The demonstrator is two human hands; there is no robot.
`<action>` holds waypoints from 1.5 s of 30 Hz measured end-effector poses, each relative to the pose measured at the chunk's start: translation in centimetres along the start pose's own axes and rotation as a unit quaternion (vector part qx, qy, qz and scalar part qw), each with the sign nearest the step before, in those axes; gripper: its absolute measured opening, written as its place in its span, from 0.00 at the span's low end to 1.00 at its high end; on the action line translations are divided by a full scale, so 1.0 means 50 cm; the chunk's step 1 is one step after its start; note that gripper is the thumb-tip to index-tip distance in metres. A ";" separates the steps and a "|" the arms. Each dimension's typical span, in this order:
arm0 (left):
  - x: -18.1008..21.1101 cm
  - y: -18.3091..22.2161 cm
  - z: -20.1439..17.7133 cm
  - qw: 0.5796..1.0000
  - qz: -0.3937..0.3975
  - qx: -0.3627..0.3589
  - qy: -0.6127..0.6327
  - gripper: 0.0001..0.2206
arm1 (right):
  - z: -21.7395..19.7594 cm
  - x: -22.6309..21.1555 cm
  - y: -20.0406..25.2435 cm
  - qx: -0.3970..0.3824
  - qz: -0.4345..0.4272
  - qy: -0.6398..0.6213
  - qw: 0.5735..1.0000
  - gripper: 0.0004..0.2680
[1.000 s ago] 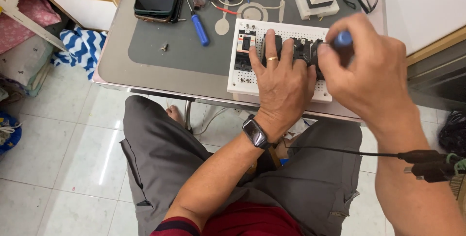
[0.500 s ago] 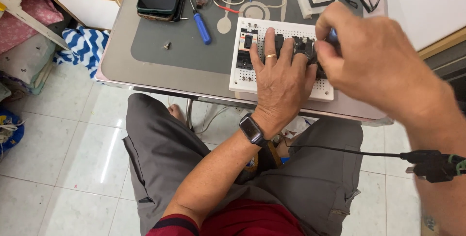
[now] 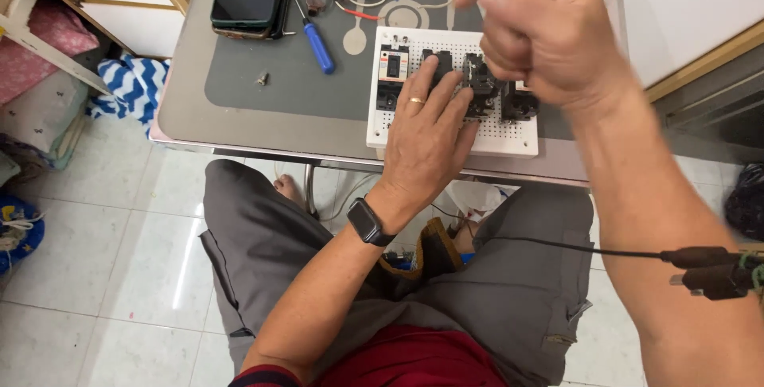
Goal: Using a screwdriver to tighten screws on circuit breakers mounted on a perforated board.
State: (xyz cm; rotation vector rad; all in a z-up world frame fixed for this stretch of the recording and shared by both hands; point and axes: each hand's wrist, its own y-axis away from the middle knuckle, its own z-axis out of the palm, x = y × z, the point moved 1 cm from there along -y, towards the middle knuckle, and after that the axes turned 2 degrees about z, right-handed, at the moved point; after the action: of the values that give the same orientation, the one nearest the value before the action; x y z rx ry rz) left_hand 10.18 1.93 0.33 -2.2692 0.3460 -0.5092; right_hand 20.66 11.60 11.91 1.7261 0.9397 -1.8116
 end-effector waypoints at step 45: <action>0.084 -0.056 0.055 0.973 -0.131 0.133 -0.132 0.10 | -0.178 0.146 0.239 0.454 -0.149 -0.308 0.823 0.12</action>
State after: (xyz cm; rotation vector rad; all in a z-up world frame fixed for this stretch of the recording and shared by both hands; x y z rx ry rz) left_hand 15.41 3.88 1.72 -2.0947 -0.1514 -0.3537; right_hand 34.65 11.26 3.00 1.2251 0.0137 -3.0811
